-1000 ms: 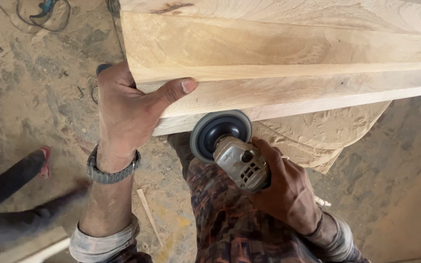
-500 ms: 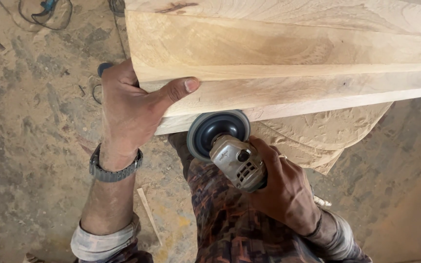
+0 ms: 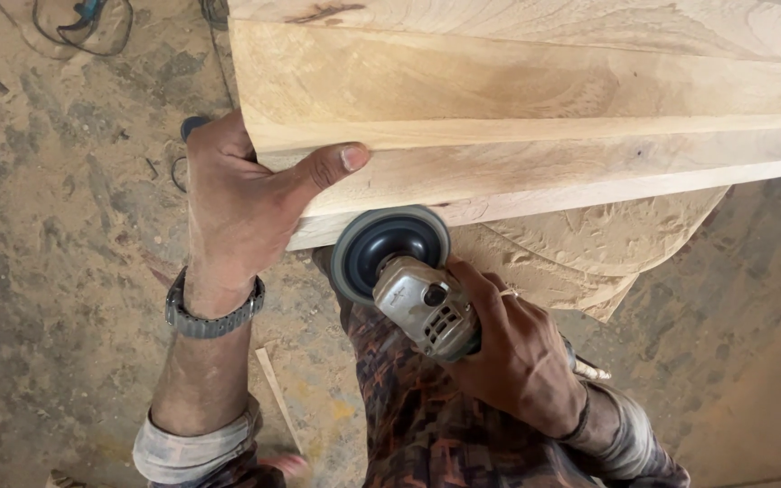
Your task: The person uses an angle grinder with a sanding disc to smooth the edges and surfaces of a large wooden board. They reposition the board several times to access different sides and continue sanding along the edges and flat surfaces.
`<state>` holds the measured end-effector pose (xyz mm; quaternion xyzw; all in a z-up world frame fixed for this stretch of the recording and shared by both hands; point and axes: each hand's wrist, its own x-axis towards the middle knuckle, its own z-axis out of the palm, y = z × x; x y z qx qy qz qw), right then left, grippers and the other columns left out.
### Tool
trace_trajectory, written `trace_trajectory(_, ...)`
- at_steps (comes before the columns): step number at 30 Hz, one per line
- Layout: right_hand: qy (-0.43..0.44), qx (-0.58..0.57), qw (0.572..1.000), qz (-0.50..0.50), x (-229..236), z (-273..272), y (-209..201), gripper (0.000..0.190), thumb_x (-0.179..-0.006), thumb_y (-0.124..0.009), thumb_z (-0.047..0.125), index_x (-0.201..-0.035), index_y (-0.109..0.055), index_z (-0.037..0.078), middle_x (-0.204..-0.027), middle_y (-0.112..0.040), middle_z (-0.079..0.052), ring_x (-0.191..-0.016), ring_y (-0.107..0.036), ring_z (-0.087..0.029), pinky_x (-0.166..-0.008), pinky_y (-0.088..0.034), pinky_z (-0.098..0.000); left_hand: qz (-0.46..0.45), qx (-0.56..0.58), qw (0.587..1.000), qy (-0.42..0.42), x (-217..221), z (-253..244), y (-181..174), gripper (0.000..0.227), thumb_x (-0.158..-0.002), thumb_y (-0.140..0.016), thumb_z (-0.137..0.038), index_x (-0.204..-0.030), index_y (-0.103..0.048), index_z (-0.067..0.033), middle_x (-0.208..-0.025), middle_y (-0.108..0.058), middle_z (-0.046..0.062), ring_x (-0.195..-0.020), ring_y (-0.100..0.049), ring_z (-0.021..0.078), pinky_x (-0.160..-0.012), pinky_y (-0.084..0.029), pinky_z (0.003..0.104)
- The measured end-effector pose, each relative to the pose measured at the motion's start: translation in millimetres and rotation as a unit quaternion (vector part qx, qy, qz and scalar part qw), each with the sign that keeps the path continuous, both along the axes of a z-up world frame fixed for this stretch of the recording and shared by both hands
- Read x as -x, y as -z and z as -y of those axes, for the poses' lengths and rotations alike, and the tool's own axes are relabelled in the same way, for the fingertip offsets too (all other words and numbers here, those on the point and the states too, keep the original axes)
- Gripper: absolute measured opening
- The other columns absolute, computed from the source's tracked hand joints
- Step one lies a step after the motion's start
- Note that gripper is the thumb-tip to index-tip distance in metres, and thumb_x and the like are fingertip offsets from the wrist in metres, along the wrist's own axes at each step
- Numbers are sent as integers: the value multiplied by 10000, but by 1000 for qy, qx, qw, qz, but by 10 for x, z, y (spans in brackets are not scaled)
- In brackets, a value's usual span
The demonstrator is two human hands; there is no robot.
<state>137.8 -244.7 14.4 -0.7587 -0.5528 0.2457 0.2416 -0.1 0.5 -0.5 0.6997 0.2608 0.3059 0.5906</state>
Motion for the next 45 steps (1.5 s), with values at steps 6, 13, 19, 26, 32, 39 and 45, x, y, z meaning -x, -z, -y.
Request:
trace_trajectory(6,7,8,1000,2,-36,12,9,955,-613,-906,204,-1420,-429,24,-1060,-679,-215,-792,-717,-383,-642,-573,-472,9,-16,1000,4,7,-5,23,299,-987,-849,-186,-1189,-737,4,-1077,-806,136,-959,-799,170,-806,-667,307)
trace_trajectory(13,36,11,999,7,-88,65,14,912,-667,-921,256,-1417,-447,47,-1086,-712,-209,-871,-744,-379,-677,-603,-456,8,-17,1000,-3,9,9,63,298,-985,-865,-180,-1186,-745,4,-1071,-805,137,-954,-794,170,-803,-662,303)
trace_trajectory(19,48,-4,999,13,-168,169,58,949,-649,-932,288,-1411,-434,21,-1132,-719,-225,-910,-759,-366,-693,-627,-436,20,9,1000,7,18,19,55,313,-1004,-858,-200,-1213,-742,2,-1040,-803,131,-911,-794,161,-775,-656,287)
trace_trajectory(26,70,-21,997,26,-228,253,62,947,-683,-940,371,-1396,-442,-3,-1097,-725,-220,-888,-766,-360,-674,-634,-427,-6,-7,1000,-7,12,32,44,335,-989,-870,-238,-1186,-749,4,-1009,-805,131,-895,-798,165,-764,-656,291)
trace_trajectory(32,86,-23,995,38,-333,469,229,972,-682,-933,389,-1407,-436,-25,-1098,-721,-241,-886,-768,-348,-689,-649,-412,-12,-7,1000,-10,21,25,62,344,-975,-865,-261,-1159,-748,4,-1025,-801,134,-931,-803,192,-780,-667,323)
trace_trajectory(39,76,-38,996,31,-310,541,129,975,-650,-943,393,-1393,-451,-3,-1080,-731,-235,-902,-775,-332,-689,-662,-384,27,-28,999,0,15,24,35,360,-1008,-857,-280,-1164,-724,16,-1006,-786,147,-919,-803,197,-783,-681,346)
trace_trajectory(45,38,-39,998,28,-226,457,194,927,-694,-935,341,-1399,-444,-8,-1041,-740,-219,-849,-774,-324,-651,-655,-389,4,-33,999,-12,25,13,146,348,-997,-868,-247,-1192,-735,9,-1050,-801,140,-905,-814,192,-798,-696,351)
